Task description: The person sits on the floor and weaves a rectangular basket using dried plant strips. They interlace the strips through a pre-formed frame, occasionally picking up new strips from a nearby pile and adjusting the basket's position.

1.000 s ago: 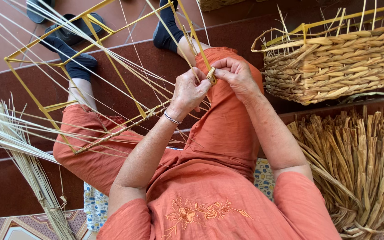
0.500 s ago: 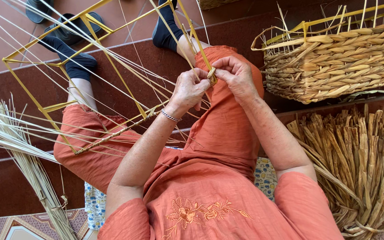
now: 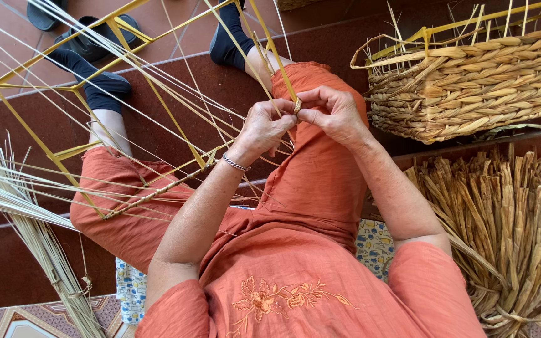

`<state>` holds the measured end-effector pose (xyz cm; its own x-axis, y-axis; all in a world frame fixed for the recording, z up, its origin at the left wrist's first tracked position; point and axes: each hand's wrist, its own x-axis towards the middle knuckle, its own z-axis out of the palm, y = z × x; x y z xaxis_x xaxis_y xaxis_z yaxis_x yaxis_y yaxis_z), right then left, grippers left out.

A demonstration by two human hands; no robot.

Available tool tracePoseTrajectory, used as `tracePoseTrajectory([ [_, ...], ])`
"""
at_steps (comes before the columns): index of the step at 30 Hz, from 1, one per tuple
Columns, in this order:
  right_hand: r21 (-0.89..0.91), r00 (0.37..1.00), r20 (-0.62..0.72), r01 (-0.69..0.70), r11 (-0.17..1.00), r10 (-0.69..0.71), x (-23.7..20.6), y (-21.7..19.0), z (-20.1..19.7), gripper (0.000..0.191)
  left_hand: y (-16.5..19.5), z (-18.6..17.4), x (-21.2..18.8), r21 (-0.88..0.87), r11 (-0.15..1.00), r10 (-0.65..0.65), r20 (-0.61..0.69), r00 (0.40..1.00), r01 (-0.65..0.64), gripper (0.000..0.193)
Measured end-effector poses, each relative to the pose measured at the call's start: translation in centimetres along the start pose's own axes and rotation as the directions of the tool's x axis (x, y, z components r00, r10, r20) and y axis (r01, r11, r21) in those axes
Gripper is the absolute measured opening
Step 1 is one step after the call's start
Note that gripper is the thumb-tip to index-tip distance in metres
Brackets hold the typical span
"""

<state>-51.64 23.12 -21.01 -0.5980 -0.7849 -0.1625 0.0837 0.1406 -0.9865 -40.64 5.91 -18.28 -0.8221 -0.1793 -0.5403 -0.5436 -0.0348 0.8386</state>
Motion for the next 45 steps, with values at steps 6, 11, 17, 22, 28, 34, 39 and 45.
tracePoseTrajectory([
  [6, -0.514, 0.974, 0.001, 0.196, 0.835, -0.228, -0.7, -2.7, -0.3, 0.028, -1.1, 0.9, 0.7, 0.168, 0.955, 0.265, -0.101, 0.959, -0.246, 0.019],
  [11, -0.719, 0.971, 0.105, 0.223, 0.658, -0.215, 0.0, -3.2, -0.8, 0.012, -2.0, 1.4, 1.0, 0.221, 0.956, 0.233, -0.162, 0.959, -0.195, 0.017],
  [17, -0.812, 0.928, 0.276, 0.364, 0.456, -0.249, 1.7, -2.7, -0.7, 0.016, -2.5, 2.2, 1.2, 0.358, 0.889, 0.38, -0.23, 0.896, -0.285, 0.013],
  [22, -0.788, 0.905, 0.314, 0.416, 0.453, -0.286, 2.3, -2.6, -0.9, 0.015, -1.7, 1.8, 1.1, 0.38, 0.894, 0.333, -0.215, 0.918, -0.235, 0.019],
  [28, -0.432, 0.949, 0.203, -0.133, 0.892, 0.24, 3.1, -2.1, -3.3, 0.016, -0.6, 1.8, 0.6, 0.51, 0.779, 0.493, -0.138, 0.859, -0.365, 0.043],
  [34, -0.21, 0.906, 0.269, -0.275, 0.938, 0.326, 0.9, -0.4, -3.9, 0.015, -0.7, 1.8, 0.2, 0.478, 0.827, 0.409, -0.152, 0.9, -0.296, 0.022],
  [39, -0.1, 0.931, 0.211, -0.281, 0.954, 0.297, -3.3, 0.5, -4.6, 0.015, -0.6, 1.5, 0.3, 0.46, 0.853, 0.341, -0.136, 0.93, -0.245, 0.023],
  [45, 0.204, 0.977, 0.128, -0.192, 0.96, 0.168, -2.9, -0.2, -5.2, 0.023, -0.7, 0.9, 0.8, 0.44, 0.876, 0.28, -0.133, 0.951, -0.197, 0.023],
])
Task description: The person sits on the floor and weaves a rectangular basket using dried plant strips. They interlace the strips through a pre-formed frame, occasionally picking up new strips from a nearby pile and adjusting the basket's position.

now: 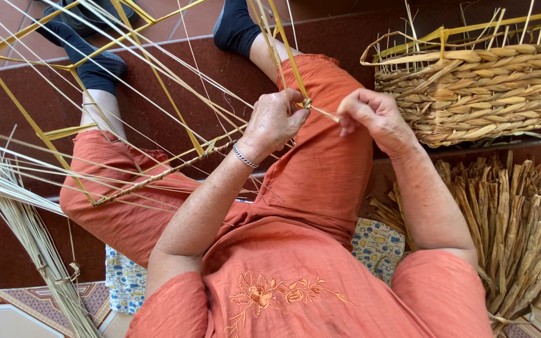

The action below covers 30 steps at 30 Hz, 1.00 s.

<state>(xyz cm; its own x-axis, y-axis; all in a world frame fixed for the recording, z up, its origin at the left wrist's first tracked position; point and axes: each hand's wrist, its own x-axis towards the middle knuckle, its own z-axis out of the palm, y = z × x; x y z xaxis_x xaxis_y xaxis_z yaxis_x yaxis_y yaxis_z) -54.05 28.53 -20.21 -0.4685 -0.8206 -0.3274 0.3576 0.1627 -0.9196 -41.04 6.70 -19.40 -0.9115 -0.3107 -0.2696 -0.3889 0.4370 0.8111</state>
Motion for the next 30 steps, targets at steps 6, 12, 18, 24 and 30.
tracePoseTrajectory([
  [6, -0.304, 0.998, -0.054, -0.034, 0.952, 0.019, 3.0, 0.4, 3.2, 0.025, -0.3, 0.7, -1.3, -0.07, 0.984, 0.148, -0.215, 0.965, -0.167, 0.014],
  [12, -0.559, 0.961, 0.054, 0.253, 0.789, -0.27, 4.3, 0.3, 3.9, 0.018, -0.4, 0.3, -1.2, -0.173, 0.982, 0.045, -0.153, 0.987, -0.071, 0.015],
  [18, -0.866, 0.599, 0.314, 0.499, 0.036, -0.736, 4.6, -0.1, 4.3, 0.02, -0.3, 0.2, -1.0, -0.094, 0.984, 0.135, -0.148, 0.98, -0.15, 0.017],
  [24, -0.579, 0.858, 0.026, 0.431, 0.692, -0.513, 4.7, 0.2, 4.6, 0.02, -0.5, 0.7, -1.0, -0.141, 0.984, 0.089, -0.16, 0.983, -0.112, 0.012],
  [30, -0.803, 0.713, 0.107, 0.473, 0.363, -0.693, 5.5, -0.4, 4.1, 0.017, -0.9, 0.9, -1.1, -0.241, 0.96, 0.11, -0.15, 0.983, -0.144, 0.011],
])
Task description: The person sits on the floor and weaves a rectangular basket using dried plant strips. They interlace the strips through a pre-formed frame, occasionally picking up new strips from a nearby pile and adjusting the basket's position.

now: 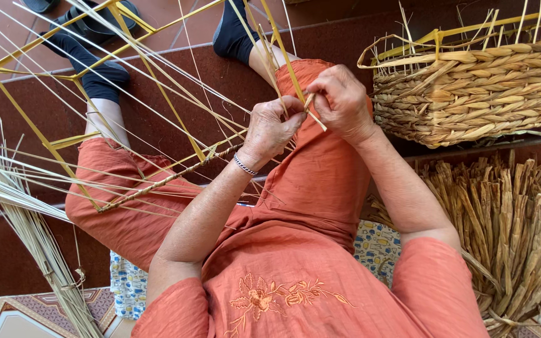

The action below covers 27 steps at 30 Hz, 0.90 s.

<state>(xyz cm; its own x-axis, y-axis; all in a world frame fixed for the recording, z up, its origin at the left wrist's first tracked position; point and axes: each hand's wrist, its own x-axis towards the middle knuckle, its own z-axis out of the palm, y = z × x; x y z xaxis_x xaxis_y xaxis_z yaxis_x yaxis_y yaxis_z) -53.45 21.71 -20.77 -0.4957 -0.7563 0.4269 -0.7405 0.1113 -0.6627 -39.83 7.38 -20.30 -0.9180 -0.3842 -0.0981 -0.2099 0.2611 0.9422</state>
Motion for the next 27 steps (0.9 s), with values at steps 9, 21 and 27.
tracePoseTrajectory([
  [9, 0.391, 0.89, 0.073, -0.44, 0.809, 0.449, -1.7, 0.4, 3.1, 0.016, -0.1, 0.1, -0.2, 0.095, 0.993, 0.072, -0.063, 0.995, -0.066, 0.008],
  [21, 0.041, 0.96, -0.265, -0.086, 0.995, 0.094, -0.2, -2.3, 1.6, 0.02, 0.8, 0.2, 0.3, 0.174, 0.984, -0.039, -0.022, 0.999, 0.042, 0.014],
  [27, -0.24, 0.976, -0.153, 0.114, 0.964, -0.153, 1.1, -4.1, -0.8, 0.021, 1.0, 0.5, 0.1, 0.166, 0.986, 0.028, -0.031, 0.999, -0.022, 0.016],
])
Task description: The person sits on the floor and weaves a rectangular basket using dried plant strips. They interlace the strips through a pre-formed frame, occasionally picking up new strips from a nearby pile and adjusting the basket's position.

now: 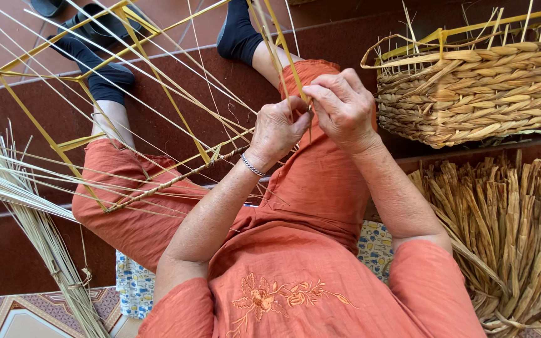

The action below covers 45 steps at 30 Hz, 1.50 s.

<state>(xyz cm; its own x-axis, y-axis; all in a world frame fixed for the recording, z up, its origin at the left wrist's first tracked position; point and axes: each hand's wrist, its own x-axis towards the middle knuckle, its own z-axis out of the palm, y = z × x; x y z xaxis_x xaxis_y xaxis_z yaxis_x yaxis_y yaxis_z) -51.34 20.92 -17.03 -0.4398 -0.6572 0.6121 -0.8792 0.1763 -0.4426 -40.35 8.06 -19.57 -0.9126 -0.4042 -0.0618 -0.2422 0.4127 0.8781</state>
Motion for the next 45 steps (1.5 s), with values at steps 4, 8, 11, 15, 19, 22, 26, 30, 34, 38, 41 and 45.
tracePoseTrajectory([
  [4, 0.157, 0.987, 0.096, -0.14, 0.978, 0.126, -0.4, 0.8, 0.1, 0.02, 0.0, -0.1, -0.1, -0.113, 0.989, -0.095, 0.001, 0.995, 0.094, 0.012],
  [8, 0.385, 0.89, 0.224, -0.454, 0.803, 0.396, -2.8, 1.6, 2.1, 0.017, 0.1, -0.4, 0.2, -0.25, 0.917, -0.286, 0.132, 0.949, 0.311, 0.016],
  [11, 0.563, 0.734, 0.382, -0.667, 0.488, 0.561, -4.5, 2.9, 3.6, 0.018, 0.2, -0.6, 0.4, -0.273, 0.909, -0.285, 0.141, 0.948, 0.314, 0.016],
  [15, 0.594, 0.538, 0.565, -0.791, 0.143, 0.625, -5.5, 4.6, 4.1, 0.02, 0.4, -0.7, 0.2, -0.257, 0.896, -0.331, 0.153, 0.931, 0.361, 0.016],
  [19, 0.547, 0.453, 0.662, -0.837, 0.029, 0.596, -4.8, 4.9, 3.2, 0.019, 0.4, -0.8, 0.2, -0.25, 0.894, -0.343, 0.155, 0.926, 0.373, 0.015],
  [22, 0.553, 0.59, 0.541, -0.786, 0.275, 0.599, -3.7, 3.5, 2.3, 0.018, 0.3, -0.8, 0.4, -0.212, 0.887, -0.373, 0.193, 0.907, 0.41, 0.016],
  [26, 0.243, 0.92, 0.141, -0.391, 0.888, 0.366, -1.4, 1.4, 0.3, 0.02, 0.1, -0.6, 0.5, -0.096, 0.978, -0.174, 0.121, 0.977, 0.186, 0.016],
  [30, 0.124, 0.993, -0.064, -0.087, 0.988, 0.096, 0.7, -0.1, -0.5, 0.026, -0.2, -0.3, 0.2, -0.089, 0.967, -0.225, 0.154, 0.962, 0.24, 0.015],
  [34, 0.358, 0.941, 0.0, -0.315, 0.879, 0.337, 0.7, 0.4, -0.7, 0.028, -0.2, -0.1, 0.0, -0.08, 0.987, -0.135, 0.039, 0.99, 0.138, 0.011],
  [38, 0.227, 0.758, 0.462, -0.603, 0.764, 0.461, -2.0, 1.6, -0.6, 0.008, -0.2, -0.1, 0.2, -0.2, 0.942, -0.248, 0.123, 0.961, 0.269, 0.009],
  [41, 0.382, 0.759, 0.507, -0.622, 0.684, 0.408, -3.9, 2.2, 0.1, 0.015, -0.3, -0.3, 0.2, -0.297, 0.879, -0.321, 0.21, 0.923, 0.373, 0.007],
  [45, 0.45, 0.716, 0.578, -0.68, 0.579, 0.392, -4.1, 3.4, 0.4, 0.015, -0.8, -0.4, 0.1, -0.293, 0.879, -0.32, 0.226, 0.92, 0.378, 0.009],
])
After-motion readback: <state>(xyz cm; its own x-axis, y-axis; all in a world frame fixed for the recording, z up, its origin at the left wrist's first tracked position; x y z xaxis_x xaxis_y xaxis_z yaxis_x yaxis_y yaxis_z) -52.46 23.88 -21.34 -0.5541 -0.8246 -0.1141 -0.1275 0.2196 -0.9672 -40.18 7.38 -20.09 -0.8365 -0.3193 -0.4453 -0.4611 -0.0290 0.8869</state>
